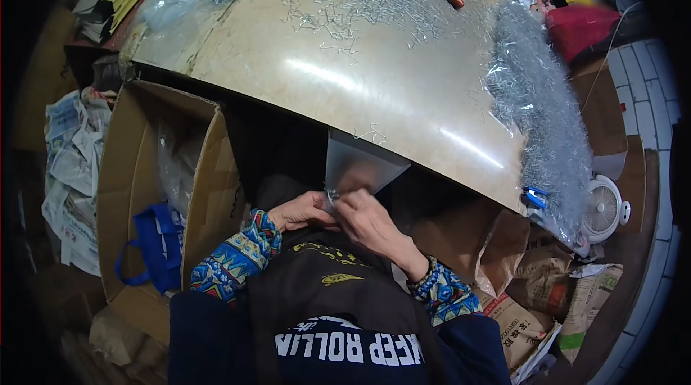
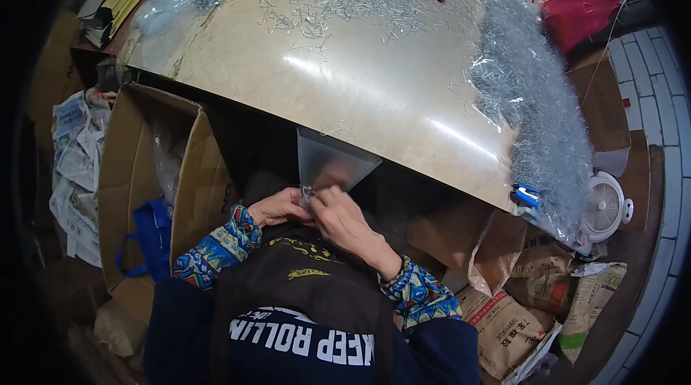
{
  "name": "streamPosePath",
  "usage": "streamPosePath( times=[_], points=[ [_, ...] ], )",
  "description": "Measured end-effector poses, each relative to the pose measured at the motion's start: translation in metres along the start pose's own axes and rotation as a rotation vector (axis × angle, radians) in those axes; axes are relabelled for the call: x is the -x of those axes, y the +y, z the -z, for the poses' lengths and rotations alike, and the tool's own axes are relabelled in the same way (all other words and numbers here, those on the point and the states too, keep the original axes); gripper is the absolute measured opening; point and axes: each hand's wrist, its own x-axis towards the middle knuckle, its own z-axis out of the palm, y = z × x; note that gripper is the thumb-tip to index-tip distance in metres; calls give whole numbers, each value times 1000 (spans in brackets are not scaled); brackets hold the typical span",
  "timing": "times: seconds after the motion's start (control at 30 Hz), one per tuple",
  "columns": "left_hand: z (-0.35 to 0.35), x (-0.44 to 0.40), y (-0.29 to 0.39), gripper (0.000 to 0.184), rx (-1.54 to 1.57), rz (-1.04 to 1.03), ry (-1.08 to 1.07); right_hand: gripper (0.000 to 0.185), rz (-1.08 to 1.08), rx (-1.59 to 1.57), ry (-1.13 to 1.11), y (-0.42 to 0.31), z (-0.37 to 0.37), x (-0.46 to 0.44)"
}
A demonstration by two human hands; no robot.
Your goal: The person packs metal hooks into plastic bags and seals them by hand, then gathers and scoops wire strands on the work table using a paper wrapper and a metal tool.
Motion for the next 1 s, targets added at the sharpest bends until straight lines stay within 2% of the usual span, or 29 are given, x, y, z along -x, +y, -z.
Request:
streamPosePath(
  times=[0.03,0.07,0.17,0.2,0.3,0.33,0.43,0.47,0.6,0.63,0.67,0.73,0.8,0.9,0.97,1.0],
  points=[
    [6,-3,-3,38,-64,9,1,26,37,-4,-65,1,-4,-1],
    [7,-5,0,37,-128,14,1,29,44,109,153,-7,0,-8],
    [6,-9,-2,34,-91,-101,9,30,-7,64,-96,1,-5,-3],
    [4,-9,-1,30,-160,-92,11,29,-2,43,-92,-1,-6,-1],
    [-6,-6,3,26,-60,-53,66,28,9,124,214,-5,-1,-9],
    [-2,-8,-2,24,-87,-56,53,26,40,64,131,-2,-2,-6],
    [3,-9,-6,19,-186,-76,33,24,-49,93,166,4,-21,-2],
    [-9,-4,2,17,-224,-92,39,18,-128,26,298,-3,-20,-10],
    [-10,-4,2,13,-374,-122,141,12,-171,207,104,1,-37,-30],
    [-8,-5,3,12,-390,-136,168,11,-168,131,166,4,-35,-30],
    [-8,-4,5,14,-366,-163,127,11,-164,54,223,3,-28,-30],
    [-5,-2,9,18,-403,-85,119,13,-224,-121,359,2,-13,-28],
    [-3,-4,10,30,-312,-15,90,12,-260,-117,297,1,9,-23],
    [-5,-6,6,37,-73,-56,24,14,-287,-75,309,-6,22,-17],
    [2,-8,0,42,-63,10,-15,17,-301,-41,297,-9,15,-10],
    [7,-11,-2,42,-97,40,-31,20,-353,14,21,-8,11,-4]
  ],
)
